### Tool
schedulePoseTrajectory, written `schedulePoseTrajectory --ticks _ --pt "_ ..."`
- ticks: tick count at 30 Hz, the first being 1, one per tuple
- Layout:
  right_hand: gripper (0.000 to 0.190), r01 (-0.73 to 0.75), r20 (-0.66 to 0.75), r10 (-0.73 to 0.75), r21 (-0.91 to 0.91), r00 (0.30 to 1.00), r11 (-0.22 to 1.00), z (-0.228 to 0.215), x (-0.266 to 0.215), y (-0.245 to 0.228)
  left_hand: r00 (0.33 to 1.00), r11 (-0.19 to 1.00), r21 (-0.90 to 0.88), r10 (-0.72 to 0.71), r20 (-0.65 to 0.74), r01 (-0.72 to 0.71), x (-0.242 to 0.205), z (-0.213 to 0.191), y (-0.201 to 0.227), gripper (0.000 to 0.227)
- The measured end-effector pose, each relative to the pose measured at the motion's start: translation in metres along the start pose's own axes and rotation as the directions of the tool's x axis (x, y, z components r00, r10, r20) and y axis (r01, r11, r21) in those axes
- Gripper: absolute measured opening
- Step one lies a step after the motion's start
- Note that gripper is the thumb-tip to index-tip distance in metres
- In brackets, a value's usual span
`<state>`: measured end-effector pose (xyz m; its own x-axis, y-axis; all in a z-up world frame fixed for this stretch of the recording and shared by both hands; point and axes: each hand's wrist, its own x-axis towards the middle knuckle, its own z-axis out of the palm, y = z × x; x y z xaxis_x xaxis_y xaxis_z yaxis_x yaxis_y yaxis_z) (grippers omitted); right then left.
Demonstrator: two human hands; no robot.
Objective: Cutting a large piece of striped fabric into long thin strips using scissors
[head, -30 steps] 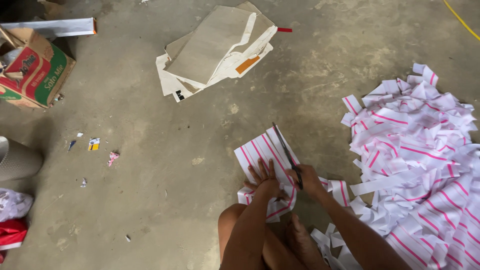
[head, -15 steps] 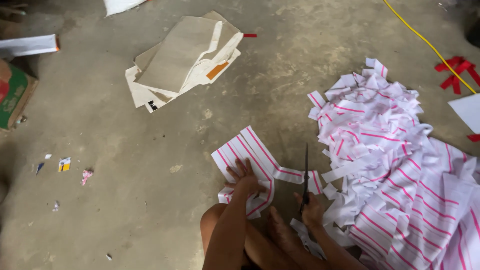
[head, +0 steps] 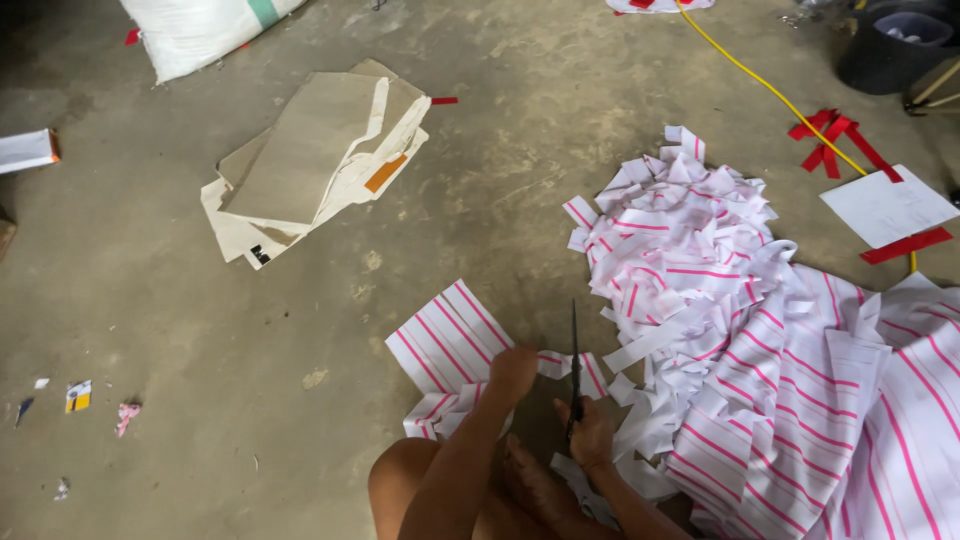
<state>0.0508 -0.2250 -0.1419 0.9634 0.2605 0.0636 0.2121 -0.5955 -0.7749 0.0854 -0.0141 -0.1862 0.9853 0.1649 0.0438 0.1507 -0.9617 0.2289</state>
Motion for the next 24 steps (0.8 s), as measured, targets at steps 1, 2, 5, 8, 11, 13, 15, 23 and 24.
schedulePoseTrajectory --ticks 1,2,5,8,11,13,15,23,24 --pt "0.047 -0.004 -0.008 0.004 0.003 1.000 1.000 -0.002 -0.001 -0.005 1.000 1.000 0.003 0.009 0.001 -0.009 0.018 0.013 -0.023 0.024" --pt "0.048 -0.049 0.025 0.048 0.037 0.999 0.998 -0.005 -0.002 -0.010 0.998 0.991 0.127 0.047 0.028 -0.050 0.036 0.026 -0.046 0.018" --pt "0.047 -0.112 0.059 0.109 0.052 0.992 0.992 -0.005 0.000 -0.012 0.917 0.908 -0.134 -0.390 0.083 0.398 0.080 -0.062 -0.027 0.013" --pt "0.049 -0.131 0.077 0.128 0.027 0.989 0.991 -0.005 0.000 -0.013 0.855 0.661 -0.669 -0.514 -0.073 0.340 0.144 -0.121 0.007 0.016" --pt "0.050 -0.108 0.094 0.104 0.042 0.990 0.993 -0.006 0.000 -0.015 0.950 0.546 -0.814 -0.099 -0.295 -0.196 0.161 -0.175 0.064 0.035" --pt "0.049 -0.091 0.100 0.085 0.059 0.991 0.994 -0.004 -0.002 -0.011 0.986 0.363 -0.918 0.106 -0.129 -0.159 0.147 -0.209 0.091 0.055" --pt "0.053 -0.069 0.052 0.067 0.029 0.996 0.997 0.002 0.000 -0.002 0.959 0.748 -0.614 0.108 -0.261 -0.251 0.127 -0.225 0.096 0.034" --pt "0.049 -0.181 0.106 0.182 -0.022 0.978 0.983 0.004 0.003 -0.002 0.783 0.946 0.140 -0.321 0.533 0.293 -0.034 -0.169 0.037 0.028" --pt "0.048 -0.123 0.052 0.124 -0.026 0.991 0.992 0.007 0.002 0.002 0.688 0.897 0.240 -0.439 0.578 0.371 -0.046 -0.166 0.038 0.035"
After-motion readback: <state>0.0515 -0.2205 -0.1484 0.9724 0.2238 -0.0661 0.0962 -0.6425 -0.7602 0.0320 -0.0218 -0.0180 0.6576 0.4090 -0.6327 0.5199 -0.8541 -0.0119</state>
